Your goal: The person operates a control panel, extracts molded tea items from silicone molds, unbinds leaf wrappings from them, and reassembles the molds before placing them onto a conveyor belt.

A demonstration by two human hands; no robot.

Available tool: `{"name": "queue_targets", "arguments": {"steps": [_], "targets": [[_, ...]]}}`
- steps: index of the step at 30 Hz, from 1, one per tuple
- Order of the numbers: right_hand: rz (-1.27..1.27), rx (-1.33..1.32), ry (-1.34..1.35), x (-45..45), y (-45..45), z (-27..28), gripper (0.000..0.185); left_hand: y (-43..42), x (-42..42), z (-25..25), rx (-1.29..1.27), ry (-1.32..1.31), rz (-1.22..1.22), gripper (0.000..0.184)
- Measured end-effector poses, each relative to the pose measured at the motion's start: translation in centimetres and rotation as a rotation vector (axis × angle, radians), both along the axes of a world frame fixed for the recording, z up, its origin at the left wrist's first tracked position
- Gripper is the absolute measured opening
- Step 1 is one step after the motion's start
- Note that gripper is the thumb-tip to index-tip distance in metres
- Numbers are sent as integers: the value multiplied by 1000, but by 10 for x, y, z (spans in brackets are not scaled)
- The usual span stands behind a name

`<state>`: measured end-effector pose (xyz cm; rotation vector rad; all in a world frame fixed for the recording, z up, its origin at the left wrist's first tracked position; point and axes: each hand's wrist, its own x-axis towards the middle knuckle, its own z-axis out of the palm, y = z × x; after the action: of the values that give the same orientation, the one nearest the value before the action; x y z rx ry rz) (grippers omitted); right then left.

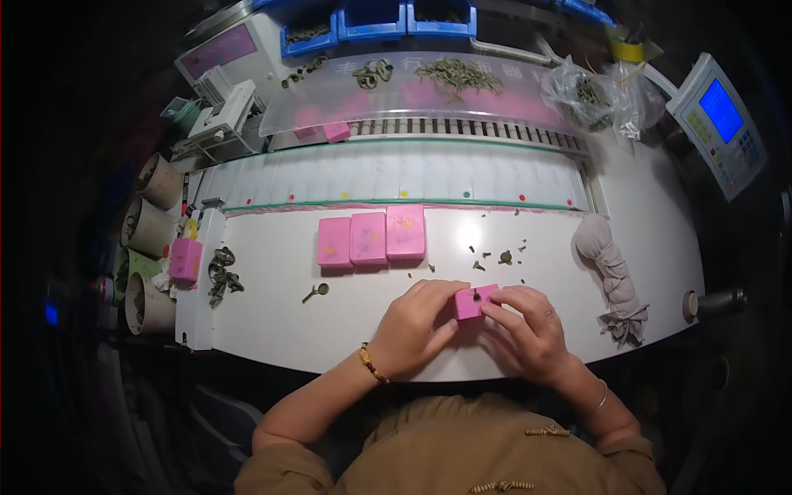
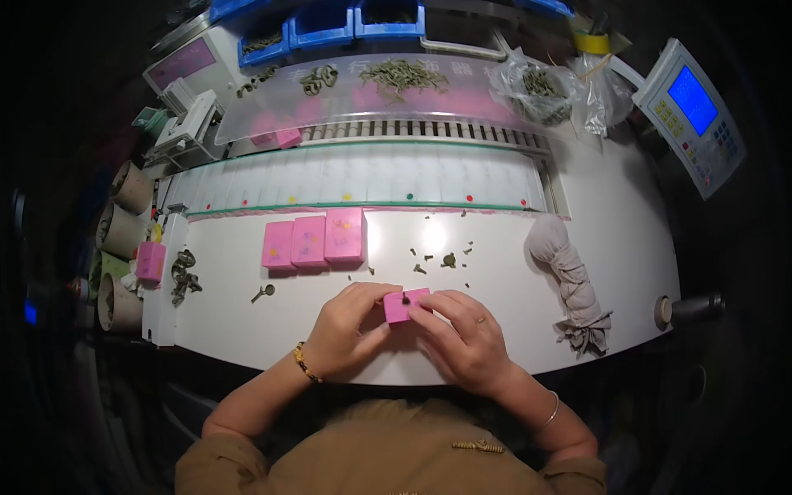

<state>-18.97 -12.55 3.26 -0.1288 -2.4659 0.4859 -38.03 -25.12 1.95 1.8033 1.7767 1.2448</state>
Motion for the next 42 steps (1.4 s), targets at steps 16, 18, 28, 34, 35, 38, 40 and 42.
{"name": "queue_targets", "arguments": {"steps": [16,18,28,34,35,38,40,42], "targets": [[-18,192,77,-11,4,-19,34,15,-17,-7,-43,-167,-192,23],[-36,234,78,-12,3,-18,32,18,-11,-13,22,-156,-143,17],[67,291,166,-13,6,-14,21,25,-6,-16,-8,-269,56,17],[141,258,170,0,-1,-14,16,13,-7,2,-192,-438,-57,15],[156,246,166,4,-2,-15,17,11,-6,5,-205,-434,-113,24],[190,185,105,15,-7,-20,18,8,-5,-5,-173,-292,-160,50],[197,64,46,16,-12,-21,21,5,0,-4,-125,-261,-145,48],[162,-102,45,15,-12,-16,24,3,5,-8,-58,-167,-122,50]]}}
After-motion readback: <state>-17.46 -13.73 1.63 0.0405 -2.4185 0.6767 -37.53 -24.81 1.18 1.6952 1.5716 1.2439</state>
